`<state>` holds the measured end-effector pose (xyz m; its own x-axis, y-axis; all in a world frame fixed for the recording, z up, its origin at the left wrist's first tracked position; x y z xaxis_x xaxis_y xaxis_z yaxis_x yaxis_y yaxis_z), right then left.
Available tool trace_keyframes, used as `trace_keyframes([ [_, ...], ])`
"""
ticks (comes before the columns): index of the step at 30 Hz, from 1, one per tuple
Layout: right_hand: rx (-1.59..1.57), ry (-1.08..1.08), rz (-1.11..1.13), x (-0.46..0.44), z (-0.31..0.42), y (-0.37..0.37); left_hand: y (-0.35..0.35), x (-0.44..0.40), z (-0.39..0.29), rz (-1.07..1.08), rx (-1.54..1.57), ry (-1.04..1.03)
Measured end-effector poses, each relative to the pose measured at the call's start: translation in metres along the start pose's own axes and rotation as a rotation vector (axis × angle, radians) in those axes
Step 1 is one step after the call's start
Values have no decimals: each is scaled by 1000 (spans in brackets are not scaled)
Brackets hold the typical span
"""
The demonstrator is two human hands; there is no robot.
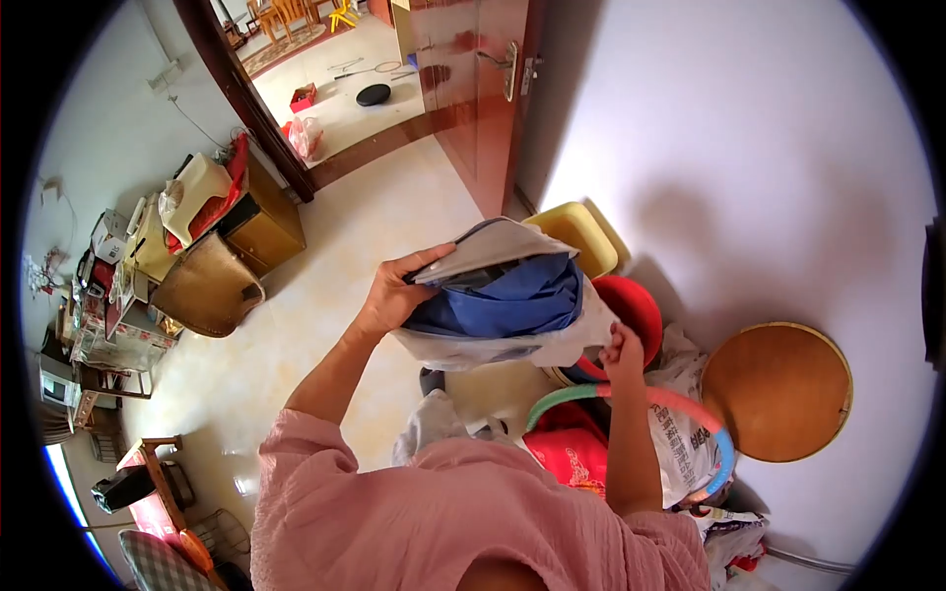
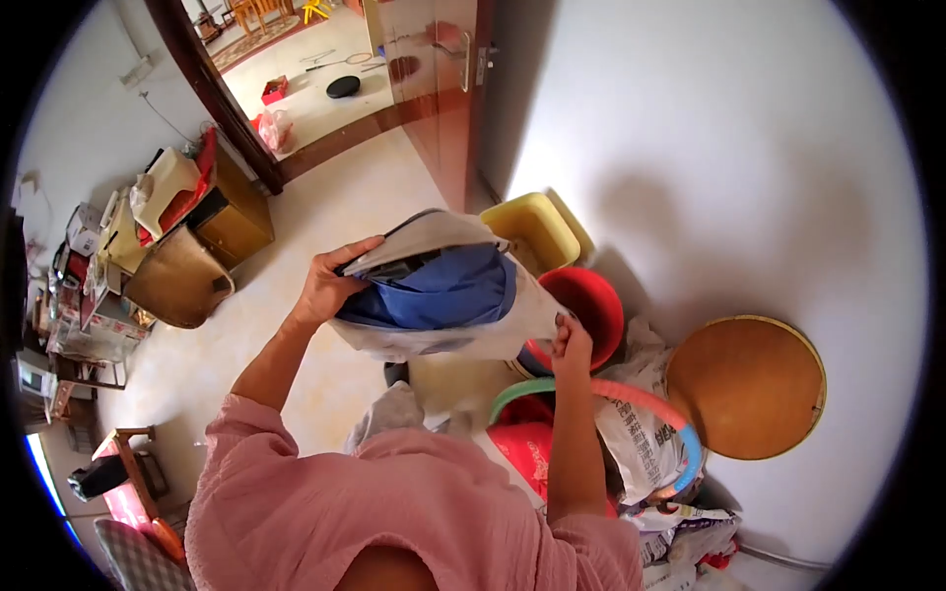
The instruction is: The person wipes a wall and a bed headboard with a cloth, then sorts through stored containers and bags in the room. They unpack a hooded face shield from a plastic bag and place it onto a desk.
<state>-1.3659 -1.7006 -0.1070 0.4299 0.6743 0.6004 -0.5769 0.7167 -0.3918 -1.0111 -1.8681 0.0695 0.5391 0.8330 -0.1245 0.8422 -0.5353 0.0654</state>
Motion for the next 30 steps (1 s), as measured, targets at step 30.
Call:
trace_keyframes([
  [30, 436, 141, 1073, 10, -188, -513, 250, 25, -16, -583, -731, 166],
])
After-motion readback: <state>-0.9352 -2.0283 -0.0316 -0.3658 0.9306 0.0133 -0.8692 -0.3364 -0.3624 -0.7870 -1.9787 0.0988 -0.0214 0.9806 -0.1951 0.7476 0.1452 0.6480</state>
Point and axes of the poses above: each hand's wrist, its own x-axis away from the middle knuckle, its own y-axis out of the back of the hand, z = x × y, the point moved 5 cm from there along -x, towards the middle knuckle, and after that the axes turned 4 degrees about x, right-handed, at the moved point
